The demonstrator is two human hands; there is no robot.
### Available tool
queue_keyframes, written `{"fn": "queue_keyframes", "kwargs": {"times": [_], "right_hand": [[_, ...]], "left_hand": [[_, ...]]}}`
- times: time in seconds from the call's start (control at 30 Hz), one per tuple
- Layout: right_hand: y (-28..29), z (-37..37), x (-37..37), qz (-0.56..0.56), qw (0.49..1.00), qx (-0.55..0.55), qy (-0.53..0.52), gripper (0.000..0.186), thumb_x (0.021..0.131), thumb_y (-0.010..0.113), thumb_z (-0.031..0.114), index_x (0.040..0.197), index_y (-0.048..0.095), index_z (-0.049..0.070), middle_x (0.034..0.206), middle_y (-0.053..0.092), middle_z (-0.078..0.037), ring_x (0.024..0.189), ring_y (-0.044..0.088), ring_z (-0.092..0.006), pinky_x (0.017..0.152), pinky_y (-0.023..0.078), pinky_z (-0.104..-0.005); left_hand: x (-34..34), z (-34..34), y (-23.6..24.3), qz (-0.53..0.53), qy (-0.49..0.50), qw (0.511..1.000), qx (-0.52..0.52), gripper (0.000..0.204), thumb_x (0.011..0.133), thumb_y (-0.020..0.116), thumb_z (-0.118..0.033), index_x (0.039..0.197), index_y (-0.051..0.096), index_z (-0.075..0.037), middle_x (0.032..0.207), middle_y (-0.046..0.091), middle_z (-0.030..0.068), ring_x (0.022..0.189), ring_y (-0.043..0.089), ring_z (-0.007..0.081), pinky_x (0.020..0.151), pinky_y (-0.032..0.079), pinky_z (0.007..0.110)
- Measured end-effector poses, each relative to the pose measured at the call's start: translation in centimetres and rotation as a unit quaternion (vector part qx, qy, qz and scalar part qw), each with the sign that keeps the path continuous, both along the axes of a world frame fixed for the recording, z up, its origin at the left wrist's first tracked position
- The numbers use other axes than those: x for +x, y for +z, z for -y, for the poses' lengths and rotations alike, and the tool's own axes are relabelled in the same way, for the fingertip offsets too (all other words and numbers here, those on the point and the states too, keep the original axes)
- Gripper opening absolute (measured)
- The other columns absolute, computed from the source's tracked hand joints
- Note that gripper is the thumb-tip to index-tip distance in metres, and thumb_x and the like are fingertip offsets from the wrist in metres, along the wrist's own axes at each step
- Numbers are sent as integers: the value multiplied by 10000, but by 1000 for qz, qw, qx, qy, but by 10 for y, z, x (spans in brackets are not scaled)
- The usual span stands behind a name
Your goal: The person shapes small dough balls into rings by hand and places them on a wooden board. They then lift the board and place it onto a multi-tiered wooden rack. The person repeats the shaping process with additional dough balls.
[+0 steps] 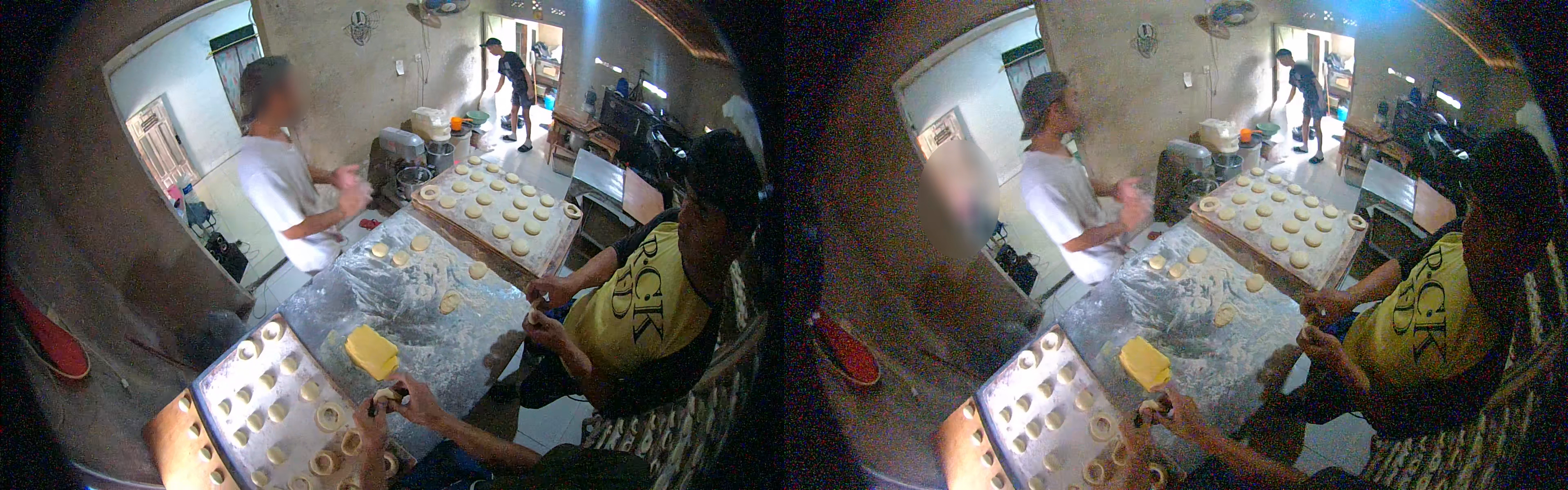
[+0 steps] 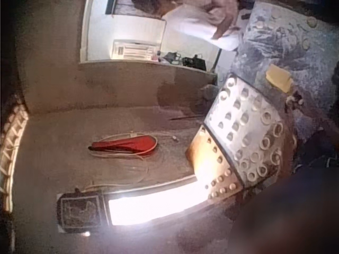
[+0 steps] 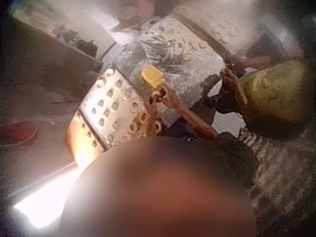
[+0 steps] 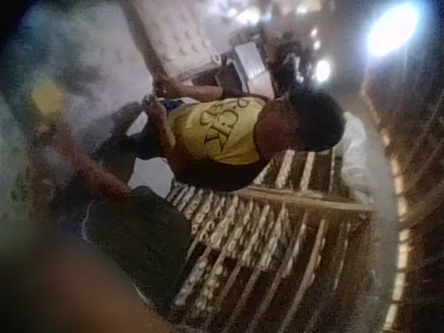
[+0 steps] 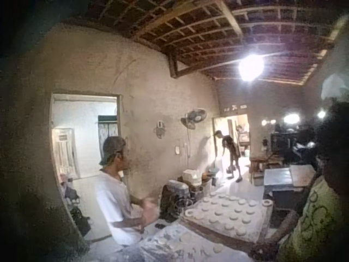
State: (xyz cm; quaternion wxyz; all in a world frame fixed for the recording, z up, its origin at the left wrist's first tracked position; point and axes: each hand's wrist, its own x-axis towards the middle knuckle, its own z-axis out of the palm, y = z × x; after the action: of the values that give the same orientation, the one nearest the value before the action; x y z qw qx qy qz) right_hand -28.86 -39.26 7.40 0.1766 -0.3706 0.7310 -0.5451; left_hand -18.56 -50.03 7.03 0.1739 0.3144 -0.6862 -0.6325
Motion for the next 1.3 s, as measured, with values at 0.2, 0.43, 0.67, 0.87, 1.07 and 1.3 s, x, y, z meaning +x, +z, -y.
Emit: {"fn": "queue_keyframes", "kwargs": {"times": [0.2, 0.43, 0.67, 0.87, 1.07, 1.3], "right_hand": [[12, 11, 2, 376, 890, -129, 224, 475, 887, 609, 206, 1314, 435, 87, 1016, 594, -81, 833, 583, -164, 705, 502, -317], [2, 47, 35, 93, 981, 141, 90, 480, 946, 445, 467, 888, 626, 26, 829, 599, -46, 663, 520, -116, 555, 411, -315], [-16, 67, 88, 173, 985, -10, -18, 557, 945, 414, 488, 751, 600, 1, 611, 539, -54, 593, 499, -135, 572, 427, -352], [-31, 77, 109, 182, 983, 36, -5, 511, 965, 393, 448, 933, 602, -17, 634, 564, -84, 620, 537, -165, 598, 457, -366], [-6, 78, 136, -26, 993, 93, 70, 686, 955, 304, 553, 779, 567, -56, 607, 522, -188, 584, 524, -291, 589, 417, -446], [-11, 90, 176, -92, 990, 76, 78, 564, 966, 374, 479, 848, 603, -23, 773, 599, -213, 702, 580, -354, 682, 435, -456]], "left_hand": [[20, 1, 8, -196, 45, 957, 211, 291, 897, 596, -122, 1150, 523, 2, 957, 616, 69, 848, 605, 177, 772, 500, 303], [47, 12, -7, -351, 90, 826, 431, 170, 852, 549, -142, 995, 492, -69, 941, 608, 102, 816, 612, 195, 604, 511, 305], [70, 23, -14, -177, 90, 978, 66, 176, 875, 522, -175, 995, 494, -51, 921, 602, 118, 790, 603, 208, 613, 499, 319], [88, 30, -12, -152, 103, 982, 41, 197, 894, 499, -204, 996, 495, -35, 903, 598, 132, 768, 596, 219, 621, 489, 330], [116, 47, -21, -139, 118, 982, 46, 229, 913, 477, -233, 996, 496, -20, 886, 593, 145, 745, 588, 230, 629, 479, 341], [157, 64, -58, -95, 117, 897, -417, 293, 935, 451, -259, 1032, 495, 14, 847, 583, 167, 716, 582, 260, 627, 467, 357]]}}
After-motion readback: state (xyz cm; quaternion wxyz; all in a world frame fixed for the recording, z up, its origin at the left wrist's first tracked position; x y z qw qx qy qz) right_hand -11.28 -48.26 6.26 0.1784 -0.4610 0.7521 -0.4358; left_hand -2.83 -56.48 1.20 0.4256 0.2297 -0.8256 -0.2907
